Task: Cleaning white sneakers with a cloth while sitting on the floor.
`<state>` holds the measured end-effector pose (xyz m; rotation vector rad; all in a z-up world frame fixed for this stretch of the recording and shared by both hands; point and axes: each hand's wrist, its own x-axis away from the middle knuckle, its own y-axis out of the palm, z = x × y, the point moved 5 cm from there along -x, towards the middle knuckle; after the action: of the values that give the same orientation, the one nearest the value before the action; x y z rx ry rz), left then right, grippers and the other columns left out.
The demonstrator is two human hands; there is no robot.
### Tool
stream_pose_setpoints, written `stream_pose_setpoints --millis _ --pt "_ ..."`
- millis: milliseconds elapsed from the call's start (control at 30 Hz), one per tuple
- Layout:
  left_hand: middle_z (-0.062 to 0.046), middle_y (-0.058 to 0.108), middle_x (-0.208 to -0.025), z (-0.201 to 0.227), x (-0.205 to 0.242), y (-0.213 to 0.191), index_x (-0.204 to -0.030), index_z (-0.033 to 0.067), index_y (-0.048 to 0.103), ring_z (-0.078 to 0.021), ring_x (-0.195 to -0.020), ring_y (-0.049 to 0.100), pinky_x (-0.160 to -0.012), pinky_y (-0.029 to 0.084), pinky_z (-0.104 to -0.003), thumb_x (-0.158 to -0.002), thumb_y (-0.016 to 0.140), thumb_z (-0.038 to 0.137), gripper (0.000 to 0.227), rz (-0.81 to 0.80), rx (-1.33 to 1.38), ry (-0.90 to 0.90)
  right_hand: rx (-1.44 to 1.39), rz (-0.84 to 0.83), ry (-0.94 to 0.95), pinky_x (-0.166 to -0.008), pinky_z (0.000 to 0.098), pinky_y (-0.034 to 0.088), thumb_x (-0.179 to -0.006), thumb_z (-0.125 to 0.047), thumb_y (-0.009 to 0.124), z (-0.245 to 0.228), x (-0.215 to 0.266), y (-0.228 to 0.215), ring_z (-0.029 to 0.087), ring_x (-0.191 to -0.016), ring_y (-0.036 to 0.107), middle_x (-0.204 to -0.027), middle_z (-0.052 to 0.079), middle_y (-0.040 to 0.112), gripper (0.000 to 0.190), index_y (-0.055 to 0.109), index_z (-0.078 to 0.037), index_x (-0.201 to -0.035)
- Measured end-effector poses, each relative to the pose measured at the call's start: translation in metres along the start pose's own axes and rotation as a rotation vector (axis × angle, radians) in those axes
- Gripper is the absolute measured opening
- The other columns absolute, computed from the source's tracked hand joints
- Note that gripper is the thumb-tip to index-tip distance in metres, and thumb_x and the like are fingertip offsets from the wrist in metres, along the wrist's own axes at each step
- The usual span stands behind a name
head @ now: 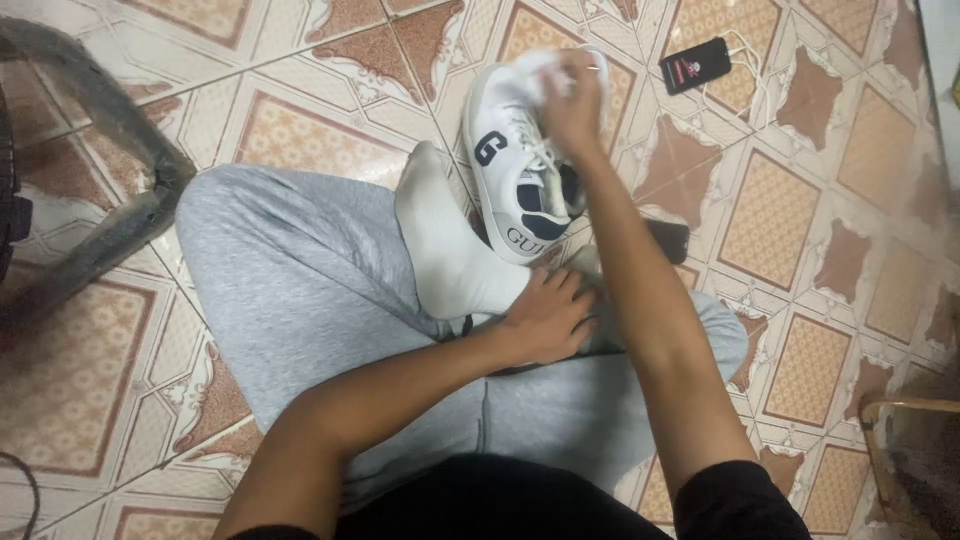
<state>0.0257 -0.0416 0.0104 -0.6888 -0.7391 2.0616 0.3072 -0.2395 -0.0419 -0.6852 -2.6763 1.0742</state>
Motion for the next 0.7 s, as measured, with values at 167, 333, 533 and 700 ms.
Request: stream_pose_setpoints --millis 167,333,533,700 --pt "-0.022 0.078 -0.140 0.001 -0.001 -0.009 -0.151 0.0154 0.078 -0.0443 -0.129 0.073 -0.127 0.038 -0.067 -0.122 0.054 0.053 0.054 -0.031 0.059 0.032 -0.191 0.336 0.630 -0.103 0.0439 0.074 -0.101 -0.059 0.065 -0.087 0.082 -0.133 0.027 -0.119 0.094 -0.133 0.010 0.091 0.049 0.083 -0.022 -0.127" --pt "-0.035 0.072 -0.162 0.006 -0.005 -0.029 -0.167 0.0073 0.067 -0.0533 -0.158 0.067 -0.135 0.036 -0.075 -0.128 0.044 0.052 0.063 -0.248 0.145 -0.022 -0.979 0.100 0.399 -0.092 0.0215 0.075 -0.123 -0.046 0.064 0.088 0.143 -0.160 0.002 -0.098 0.083 -0.143 -0.016 0.090 0.045 0.078 -0.027 -0.160" --pt "-0.022 0.083 -0.134 0.005 -0.003 -0.012 -0.132 0.0122 0.080 -0.0461 -0.131 0.077 -0.126 0.046 -0.066 -0.118 0.055 0.053 0.050 0.070 0.049 0.014 -1.777 -0.028 0.576 -0.057 0.0270 0.033 -0.110 -0.023 0.063 0.161 0.232 -0.115 0.012 -0.067 0.045 -0.082 0.000 0.052 0.018 0.061 -0.011 -0.097" --pt "-0.020 0.082 -0.124 0.010 -0.004 -0.020 -0.133 0.0076 0.084 -0.0440 -0.116 0.077 -0.112 0.051 -0.059 -0.120 0.060 0.047 0.048 0.120 0.098 0.043 -1.608 0.016 0.492 -0.057 0.0300 0.029 -0.111 -0.059 0.068 0.112 0.218 -0.111 0.012 -0.063 0.034 -0.077 -0.004 0.044 0.044 0.067 -0.019 -0.095"
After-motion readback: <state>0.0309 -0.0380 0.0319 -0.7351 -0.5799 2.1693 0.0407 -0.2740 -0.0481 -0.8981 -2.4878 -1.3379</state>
